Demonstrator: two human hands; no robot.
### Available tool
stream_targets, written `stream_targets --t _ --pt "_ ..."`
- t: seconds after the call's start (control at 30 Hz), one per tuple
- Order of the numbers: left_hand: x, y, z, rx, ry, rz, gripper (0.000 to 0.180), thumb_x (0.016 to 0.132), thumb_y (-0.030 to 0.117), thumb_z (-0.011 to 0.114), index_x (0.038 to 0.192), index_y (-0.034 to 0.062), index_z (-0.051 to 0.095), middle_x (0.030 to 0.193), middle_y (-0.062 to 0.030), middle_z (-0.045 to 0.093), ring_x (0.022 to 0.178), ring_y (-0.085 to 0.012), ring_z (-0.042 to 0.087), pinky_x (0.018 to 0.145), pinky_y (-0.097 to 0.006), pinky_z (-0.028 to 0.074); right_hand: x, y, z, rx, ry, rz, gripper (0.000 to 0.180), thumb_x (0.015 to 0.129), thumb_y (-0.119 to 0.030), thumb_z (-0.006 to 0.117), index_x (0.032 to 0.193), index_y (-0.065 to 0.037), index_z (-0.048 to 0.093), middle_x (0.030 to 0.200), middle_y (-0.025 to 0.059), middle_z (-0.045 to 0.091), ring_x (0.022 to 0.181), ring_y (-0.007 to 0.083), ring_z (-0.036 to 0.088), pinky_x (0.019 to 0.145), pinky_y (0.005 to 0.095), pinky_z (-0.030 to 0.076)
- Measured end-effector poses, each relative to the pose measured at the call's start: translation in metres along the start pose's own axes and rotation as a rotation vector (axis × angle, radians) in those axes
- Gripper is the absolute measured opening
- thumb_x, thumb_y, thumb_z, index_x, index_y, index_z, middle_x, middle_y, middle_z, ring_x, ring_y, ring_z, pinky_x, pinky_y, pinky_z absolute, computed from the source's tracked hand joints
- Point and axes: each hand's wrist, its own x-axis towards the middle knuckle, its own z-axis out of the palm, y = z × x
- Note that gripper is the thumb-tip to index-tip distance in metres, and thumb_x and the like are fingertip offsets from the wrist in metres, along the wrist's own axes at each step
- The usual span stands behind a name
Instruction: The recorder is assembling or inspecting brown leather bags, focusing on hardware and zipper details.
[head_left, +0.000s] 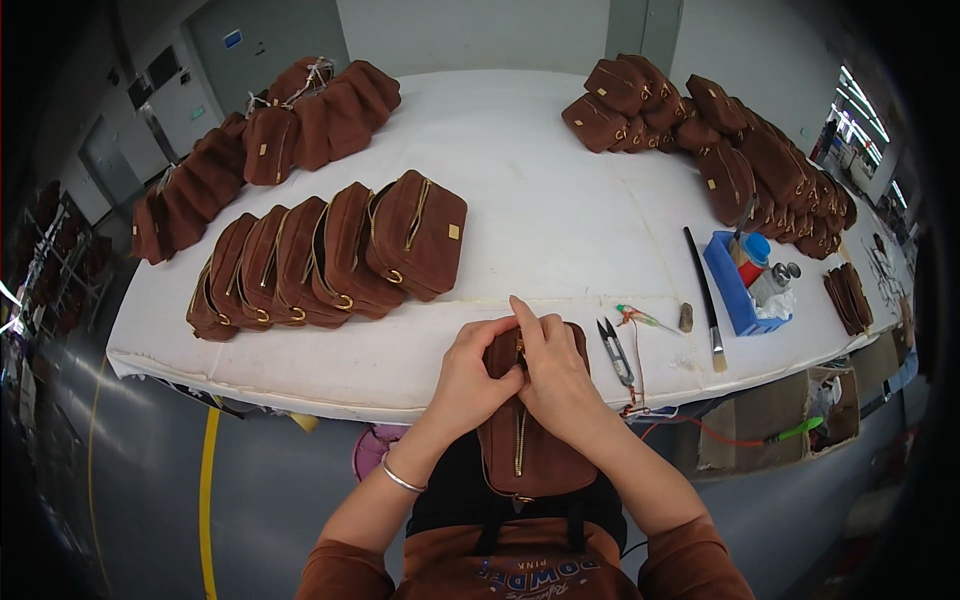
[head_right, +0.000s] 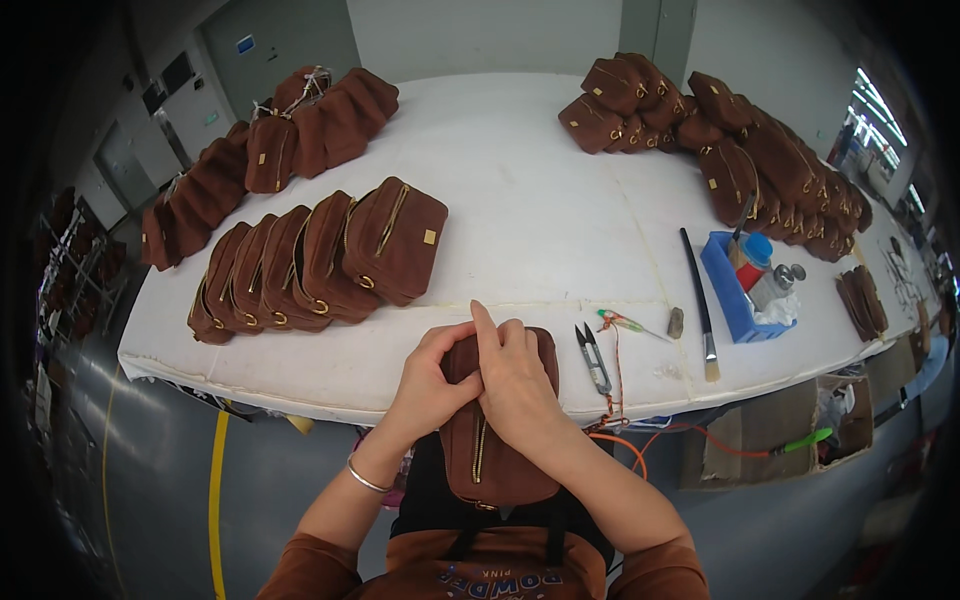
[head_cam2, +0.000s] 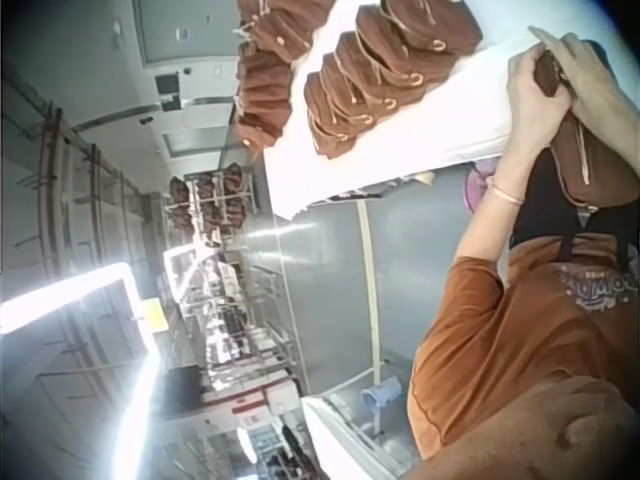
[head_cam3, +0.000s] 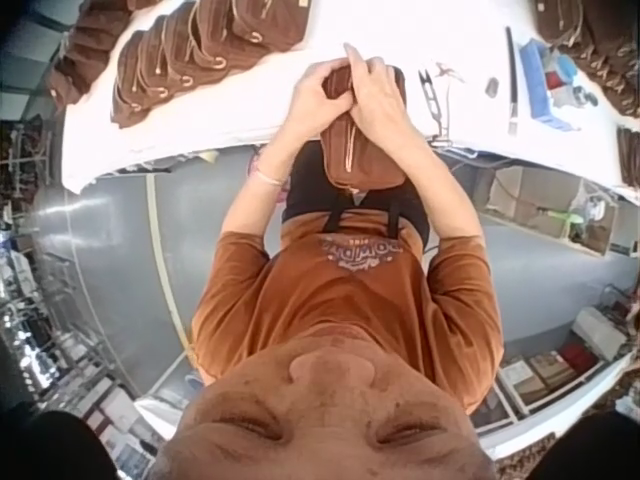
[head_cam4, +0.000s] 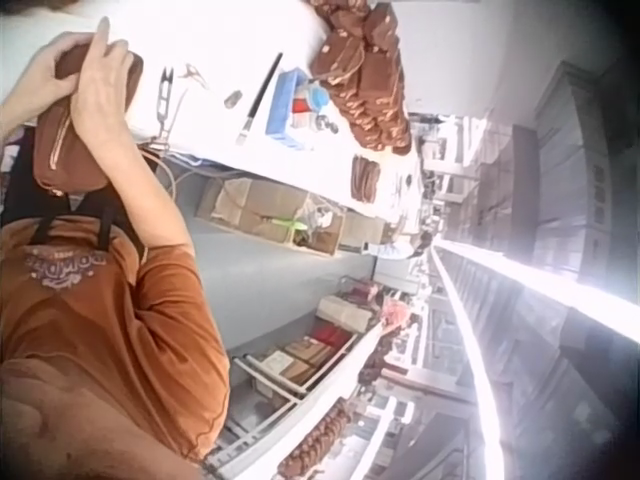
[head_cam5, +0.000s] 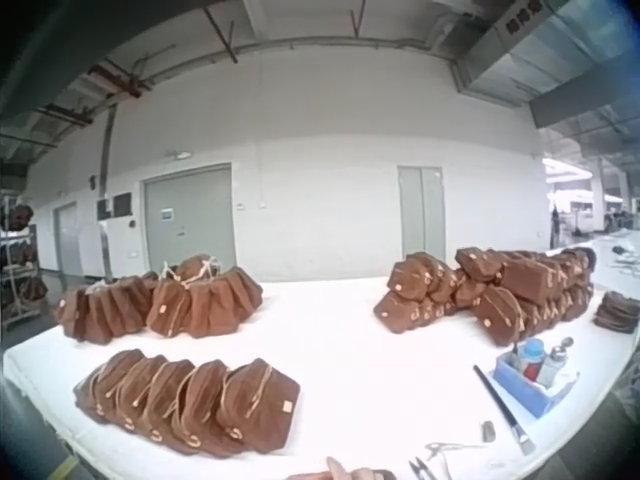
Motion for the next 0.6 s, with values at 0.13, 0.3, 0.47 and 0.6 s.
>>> stream_targets --t 0.13,0.3,0.47,0.6 --pt "0.002 0.002 0.004 0.134 0.062 -0.029 0.05 0.072 0.006 0.074 0.119 0.0006 0.06 0.113 -0.0177 0.059 0.104 -0.0318 0.061 0.09 -0.037 0.05 -0.002 -0.007 -0.013 0.075 -0.015 0.056 0.079 0.071 0.015 0.058 0.144 0.003 0.031 0.109 0.0233 0.047 0.102 0.0403 0.05 0.086 0.0458 0.047" --pt "0.004 0.008 0.007 0.173 0.087 0.06 0.041 0.072 0.006 0.074 0.112 0.0013 0.063 0.103 -0.0159 0.061 0.091 -0.0309 0.063 0.08 -0.037 0.052 -0.004 -0.007 -0.027 0.056 0.0 0.02 0.074 0.073 0.015 0.055 0.142 0.002 0.034 0.108 0.0229 0.048 0.099 0.0404 0.052 0.085 0.0457 0.049" --pt "0.008 0.016 -0.004 0.218 0.042 0.133 0.021 0.074 0.004 0.072 0.093 -0.0029 0.066 0.083 -0.0129 0.061 0.071 -0.0293 0.064 0.065 -0.036 0.052 0.001 0.0 -0.041 0.145 0.173 -0.079 0.047 0.076 0.012 0.058 0.121 0.0 0.051 0.103 0.0182 0.052 0.088 0.0375 0.06 0.073 0.0443 0.051" --pt "0.012 0.023 -0.014 0.158 0.044 0.135 0.014 0.073 0.005 0.072 0.084 -0.0026 0.067 0.074 -0.0098 0.059 0.063 -0.0233 0.06 0.058 -0.033 0.048 0.007 0.002 -0.04 0.149 0.258 -0.207 0.027 0.078 0.011 0.058 0.103 0.001 0.057 0.097 0.0152 0.054 0.086 0.0335 0.061 0.071 0.0421 0.051"
